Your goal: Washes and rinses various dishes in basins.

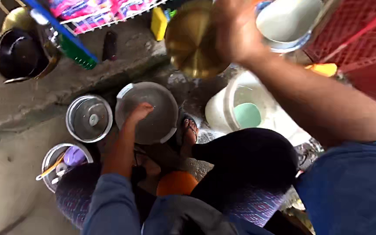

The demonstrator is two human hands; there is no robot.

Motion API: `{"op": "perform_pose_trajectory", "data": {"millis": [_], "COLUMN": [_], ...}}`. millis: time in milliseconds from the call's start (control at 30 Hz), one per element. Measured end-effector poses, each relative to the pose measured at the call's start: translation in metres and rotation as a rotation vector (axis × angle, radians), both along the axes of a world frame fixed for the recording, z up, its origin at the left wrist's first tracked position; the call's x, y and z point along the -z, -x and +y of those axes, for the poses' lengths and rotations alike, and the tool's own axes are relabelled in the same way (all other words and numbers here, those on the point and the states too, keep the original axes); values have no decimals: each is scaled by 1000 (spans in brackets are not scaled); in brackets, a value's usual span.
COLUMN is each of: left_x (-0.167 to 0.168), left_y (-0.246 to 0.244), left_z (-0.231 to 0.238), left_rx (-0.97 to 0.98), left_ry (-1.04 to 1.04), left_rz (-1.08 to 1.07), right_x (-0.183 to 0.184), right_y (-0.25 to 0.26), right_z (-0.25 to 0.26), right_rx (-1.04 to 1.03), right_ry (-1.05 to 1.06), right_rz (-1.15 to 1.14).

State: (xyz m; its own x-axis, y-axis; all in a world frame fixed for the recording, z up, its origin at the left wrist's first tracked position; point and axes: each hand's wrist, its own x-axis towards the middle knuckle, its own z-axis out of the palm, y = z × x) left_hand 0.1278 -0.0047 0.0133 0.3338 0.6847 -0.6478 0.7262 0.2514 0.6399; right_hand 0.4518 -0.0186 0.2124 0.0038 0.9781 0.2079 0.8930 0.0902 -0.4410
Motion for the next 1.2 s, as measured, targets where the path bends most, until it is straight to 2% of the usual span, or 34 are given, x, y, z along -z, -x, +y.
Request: {"op": "perform_pose_trajectory", "data": {"millis": [100, 200, 267, 400, 467, 533, 600, 700, 733, 867, 933, 1033, 1133, 1200], "left_x": [57, 85, 98, 123, 141, 141, 143, 159, 158, 165, 156, 138, 119, 99], "left_y": [9, 10, 11, 6, -8, -28, -39, -22, -12, 6, 0, -2, 6, 12], "left_z": [-28, -43, -41, -36, -33, -30, -30, -28, -25, -25, -34, -50, -56, -52], "left_rx": [-333, -472, -457, -228, -202, -182, -63, 113, 125, -33, -20, 129, 98, 60], "left_ry": [164, 99, 16, -175, -264, -241, -262, -380, -389, -481, -527, -576, -559, -437], "left_rz": [-25, 80, 195, 433, 438, 385, 304, 237, 257, 391, 252, -34, -21, 14], "right_x": [81, 173, 217, 276, 303, 323, 335, 343, 344, 345, 338, 321, 301, 286], "right_y": [93, 146, 163, 175, 180, 190, 197, 195, 193, 194, 196, 192, 196, 202], "right_z": [20, 29, 29, 11, 1, -4, -7, -12, -12, -13, -11, -12, -13, -14], "right_rx": [-111, -26, 70, 214, 263, 337, 431, 536, 540, 459, 446, 408, 354, 328], "right_ry": [358, 623, 695, 730, 733, 721, 686, 618, 598, 529, 498, 475, 467, 479], "right_rz": [43, 156, 213, 413, 565, 726, 877, 1041, 1071, 1137, 1156, 1122, 1138, 1189]}}
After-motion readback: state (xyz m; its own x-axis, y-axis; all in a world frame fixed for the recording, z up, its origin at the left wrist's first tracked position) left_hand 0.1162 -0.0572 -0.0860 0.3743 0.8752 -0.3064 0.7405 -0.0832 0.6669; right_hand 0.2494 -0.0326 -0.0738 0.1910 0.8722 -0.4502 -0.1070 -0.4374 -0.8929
